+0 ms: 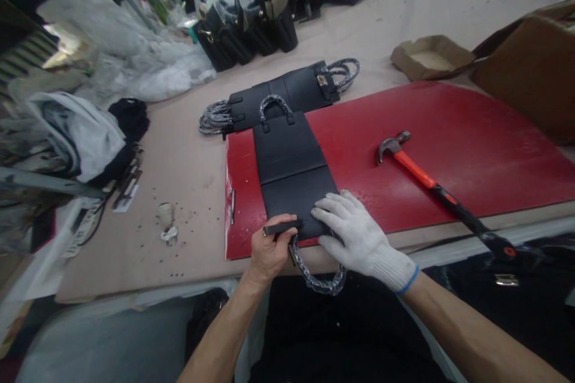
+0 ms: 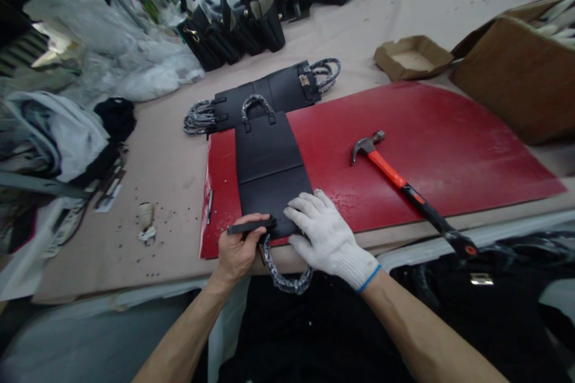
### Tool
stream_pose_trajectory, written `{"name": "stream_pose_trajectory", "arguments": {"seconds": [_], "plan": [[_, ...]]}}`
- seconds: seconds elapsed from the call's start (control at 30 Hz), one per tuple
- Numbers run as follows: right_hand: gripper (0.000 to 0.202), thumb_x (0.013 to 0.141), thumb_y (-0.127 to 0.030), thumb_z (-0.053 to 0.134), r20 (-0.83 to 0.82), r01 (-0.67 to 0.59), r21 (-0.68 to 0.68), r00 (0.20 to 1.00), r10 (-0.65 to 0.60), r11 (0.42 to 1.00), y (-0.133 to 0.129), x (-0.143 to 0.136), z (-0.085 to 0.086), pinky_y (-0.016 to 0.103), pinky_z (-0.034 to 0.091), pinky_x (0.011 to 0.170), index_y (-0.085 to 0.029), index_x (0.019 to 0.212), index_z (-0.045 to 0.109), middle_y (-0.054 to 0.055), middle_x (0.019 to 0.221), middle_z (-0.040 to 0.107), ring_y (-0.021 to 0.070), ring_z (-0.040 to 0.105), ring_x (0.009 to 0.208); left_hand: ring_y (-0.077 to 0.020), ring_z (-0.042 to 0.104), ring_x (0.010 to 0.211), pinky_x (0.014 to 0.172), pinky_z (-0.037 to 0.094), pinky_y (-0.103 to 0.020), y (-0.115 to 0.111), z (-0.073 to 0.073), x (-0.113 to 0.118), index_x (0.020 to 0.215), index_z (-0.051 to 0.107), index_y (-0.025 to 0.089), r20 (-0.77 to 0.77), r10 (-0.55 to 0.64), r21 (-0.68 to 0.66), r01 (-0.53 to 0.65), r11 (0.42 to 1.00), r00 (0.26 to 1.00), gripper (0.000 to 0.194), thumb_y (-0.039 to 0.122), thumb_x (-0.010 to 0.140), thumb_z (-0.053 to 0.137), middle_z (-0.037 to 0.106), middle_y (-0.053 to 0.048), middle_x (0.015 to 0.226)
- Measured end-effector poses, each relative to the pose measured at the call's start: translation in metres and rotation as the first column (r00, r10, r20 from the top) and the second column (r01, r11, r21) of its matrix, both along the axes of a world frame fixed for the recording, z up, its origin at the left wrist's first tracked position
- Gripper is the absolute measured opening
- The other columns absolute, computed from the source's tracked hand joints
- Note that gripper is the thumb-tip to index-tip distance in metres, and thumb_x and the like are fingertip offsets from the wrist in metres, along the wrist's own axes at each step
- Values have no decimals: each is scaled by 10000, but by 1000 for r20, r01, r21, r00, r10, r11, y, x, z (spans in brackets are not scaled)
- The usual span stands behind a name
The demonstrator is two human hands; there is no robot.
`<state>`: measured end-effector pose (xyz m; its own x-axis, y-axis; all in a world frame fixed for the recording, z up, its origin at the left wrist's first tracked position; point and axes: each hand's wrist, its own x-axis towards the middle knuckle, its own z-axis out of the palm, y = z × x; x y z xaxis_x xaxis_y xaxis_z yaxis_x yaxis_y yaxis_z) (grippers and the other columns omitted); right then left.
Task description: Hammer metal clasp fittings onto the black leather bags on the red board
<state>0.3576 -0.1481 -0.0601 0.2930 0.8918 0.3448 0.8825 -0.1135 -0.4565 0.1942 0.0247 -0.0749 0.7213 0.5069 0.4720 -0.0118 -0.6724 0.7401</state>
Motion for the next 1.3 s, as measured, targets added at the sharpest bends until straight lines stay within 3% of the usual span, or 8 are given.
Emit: {"name": "stream_pose_trajectory", "arguments": {"seconds": [0.27, 0.63, 0.97, 1.3], "plan": [[513, 819, -204, 687, -9, -2, -9, 1000, 2, 1000, 0, 0, 3, 619, 295, 1234, -183, 1331, 656, 127, 1380, 637, 344, 517, 1356, -207, 792, 958, 897, 655, -343, -3, 3, 2, 1056, 703, 194, 15, -18, 6, 18, 1000, 1000, 103, 242, 971, 668, 814, -65, 1018], [484, 828, -203, 678, -7, 1, -13, 1000, -2, 1000, 1, 0, 4, 620, 310, 1225, -168, 1311, 662, 133, 1360, 647, 350, 527, 1340, -214, 783, 979, 907, 647, -360, -3, -5, 2, 1049, 699, 200, -23, -6, 38, 7, 999, 1000, 121, 295, 991, 650, 807, -77, 1026], [503, 824, -200, 671, -10, 5, -4, 1000, -5, 1000, 0, 1, 2, 621, 306, 1227, -195, 1326, 654, 117, 1373, 645, 344, 518, 1360, -209, 780, 985, 915, 647, -368, -11, -9, 4, 1076, 679, 186, 42, 7, 61, -10, 998, 999, 112, 262, 1007, 635, 794, -89, 1035], [497, 819, -202, 678, -14, 5, -4, 1000, -5, 1000, 0, 0, 2, 626, 315, 1223, -178, 1316, 670, 133, 1352, 656, 352, 529, 1343, -205, 777, 971, 899, 645, -352, -4, -3, 11, 1067, 660, 204, 24, -54, 71, 52, 996, 998, 87, 222, 993, 617, 787, -73, 1019]]}}
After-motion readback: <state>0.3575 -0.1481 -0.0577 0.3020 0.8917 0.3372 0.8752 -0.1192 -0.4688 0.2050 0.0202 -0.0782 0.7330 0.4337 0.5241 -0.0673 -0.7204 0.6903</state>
